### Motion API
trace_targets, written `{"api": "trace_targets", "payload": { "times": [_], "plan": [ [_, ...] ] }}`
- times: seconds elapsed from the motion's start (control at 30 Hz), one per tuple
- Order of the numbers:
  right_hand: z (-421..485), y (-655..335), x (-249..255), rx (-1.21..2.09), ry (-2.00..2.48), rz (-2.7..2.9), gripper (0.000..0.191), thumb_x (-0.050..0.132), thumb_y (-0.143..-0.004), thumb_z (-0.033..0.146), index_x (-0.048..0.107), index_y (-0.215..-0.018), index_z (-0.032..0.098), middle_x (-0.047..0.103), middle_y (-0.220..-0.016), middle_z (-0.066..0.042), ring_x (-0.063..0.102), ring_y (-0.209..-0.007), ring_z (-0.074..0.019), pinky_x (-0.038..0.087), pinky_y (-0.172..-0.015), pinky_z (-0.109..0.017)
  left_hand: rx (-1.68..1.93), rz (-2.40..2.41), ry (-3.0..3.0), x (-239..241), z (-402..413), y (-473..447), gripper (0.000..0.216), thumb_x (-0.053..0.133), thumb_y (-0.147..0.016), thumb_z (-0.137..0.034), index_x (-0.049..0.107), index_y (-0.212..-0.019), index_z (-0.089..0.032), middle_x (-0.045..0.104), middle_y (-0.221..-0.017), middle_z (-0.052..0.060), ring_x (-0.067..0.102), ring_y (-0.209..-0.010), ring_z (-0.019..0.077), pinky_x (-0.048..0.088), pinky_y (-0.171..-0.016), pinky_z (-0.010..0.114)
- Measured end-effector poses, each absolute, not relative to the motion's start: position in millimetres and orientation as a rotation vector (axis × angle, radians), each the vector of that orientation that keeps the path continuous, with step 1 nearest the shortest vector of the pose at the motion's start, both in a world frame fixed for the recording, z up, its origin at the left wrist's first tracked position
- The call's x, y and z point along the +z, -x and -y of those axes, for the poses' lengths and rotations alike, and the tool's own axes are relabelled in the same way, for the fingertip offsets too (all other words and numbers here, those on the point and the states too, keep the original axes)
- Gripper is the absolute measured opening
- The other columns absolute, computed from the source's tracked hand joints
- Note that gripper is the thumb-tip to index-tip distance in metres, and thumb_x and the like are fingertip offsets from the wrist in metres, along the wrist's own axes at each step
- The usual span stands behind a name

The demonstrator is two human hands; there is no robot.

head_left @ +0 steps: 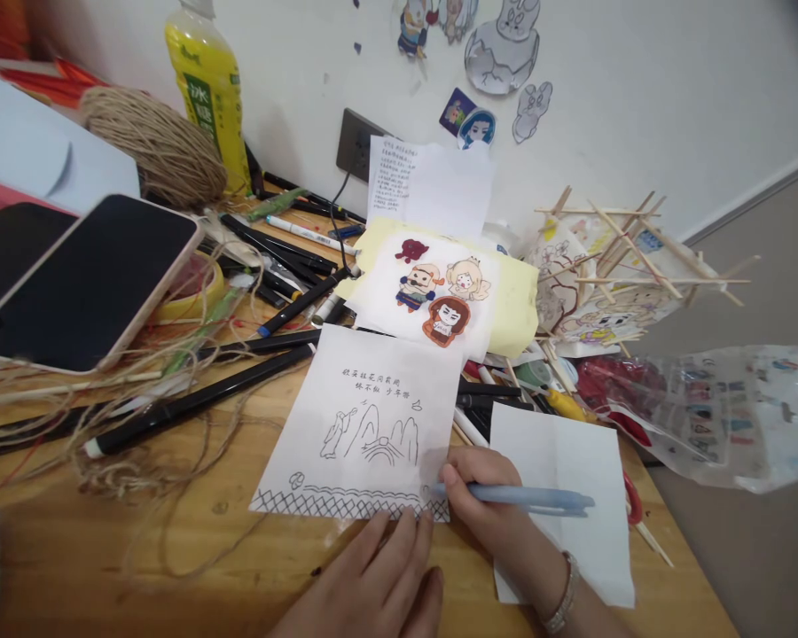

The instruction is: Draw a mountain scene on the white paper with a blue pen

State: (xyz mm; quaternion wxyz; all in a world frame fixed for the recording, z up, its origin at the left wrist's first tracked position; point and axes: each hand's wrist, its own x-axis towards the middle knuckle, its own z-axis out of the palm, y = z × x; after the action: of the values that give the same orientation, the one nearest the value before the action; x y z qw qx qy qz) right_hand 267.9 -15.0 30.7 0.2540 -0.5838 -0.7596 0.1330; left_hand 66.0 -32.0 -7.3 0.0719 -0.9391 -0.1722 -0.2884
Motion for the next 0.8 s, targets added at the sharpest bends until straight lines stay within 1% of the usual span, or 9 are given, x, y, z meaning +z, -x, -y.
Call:
{"api": "trace_targets", "payload": {
  "times": [0.13,0.3,0.4,0.6,0.8],
  "plan": [
    [16.2,-270.2,29.8,0.411,1.554,2.088,0.039,0.045,-0.094,0.029,0.043,-0.056,0.023,0.054,-0.053,0.0,0.051,-0.05,-0.0147,0.038,-0.049,-0.027,-0.867,0.537,2.815,-6.3,32.9,-66.1,0.014,0.055,-0.096,-0.022,0.062,-0.108,-0.022,0.073,-0.112,0.005,0.062,-0.109,0.0237,0.035,-0.099,0.04],
    [12.5,-265.2,33.5,0.408,1.512,2.118,0.039,0.043,-0.094,0.03,0.041,-0.055,0.023,0.051,-0.05,0.001,0.048,-0.047,-0.0139,0.035,-0.047,-0.027,-0.863,0.531,2.808,-5.5,35.4,-64.6,0.015,0.056,-0.096,-0.022,0.062,-0.11,-0.022,0.073,-0.113,0.004,0.061,-0.11,0.0228,0.035,-0.099,0.038],
    [11.5,-263.0,33.8,0.412,1.48,2.104,0.041,0.046,-0.093,0.032,0.039,-0.053,0.023,0.05,-0.048,0.002,0.046,-0.045,-0.0134,0.034,-0.046,-0.027,-0.848,0.53,2.823,-6.5,35.0,-64.4,0.016,0.057,-0.095,-0.023,0.063,-0.11,-0.022,0.073,-0.114,0.006,0.06,-0.11,0.0239,0.036,-0.099,0.039],
    [14.8,-266.8,29.3,0.398,1.542,2.027,0.04,0.047,-0.091,0.029,0.039,-0.053,0.023,0.051,-0.049,0.002,0.047,-0.047,-0.0128,0.034,-0.047,-0.025,-0.877,0.536,2.825,-5.8,34.2,-64.7,0.015,0.057,-0.094,-0.023,0.063,-0.108,-0.02,0.073,-0.114,0.007,0.061,-0.109,0.0249,0.035,-0.099,0.04],
    [15.0,-267.3,28.6,0.468,1.536,2.016,0.037,0.048,-0.089,0.025,0.04,-0.054,0.023,0.051,-0.051,0.002,0.049,-0.048,-0.0131,0.036,-0.048,-0.025,-0.857,0.533,2.827,-4.6,32.7,-65.4,0.015,0.055,-0.096,-0.022,0.062,-0.109,-0.021,0.073,-0.115,0.006,0.061,-0.111,0.0242,0.035,-0.099,0.04]
  ]
}}
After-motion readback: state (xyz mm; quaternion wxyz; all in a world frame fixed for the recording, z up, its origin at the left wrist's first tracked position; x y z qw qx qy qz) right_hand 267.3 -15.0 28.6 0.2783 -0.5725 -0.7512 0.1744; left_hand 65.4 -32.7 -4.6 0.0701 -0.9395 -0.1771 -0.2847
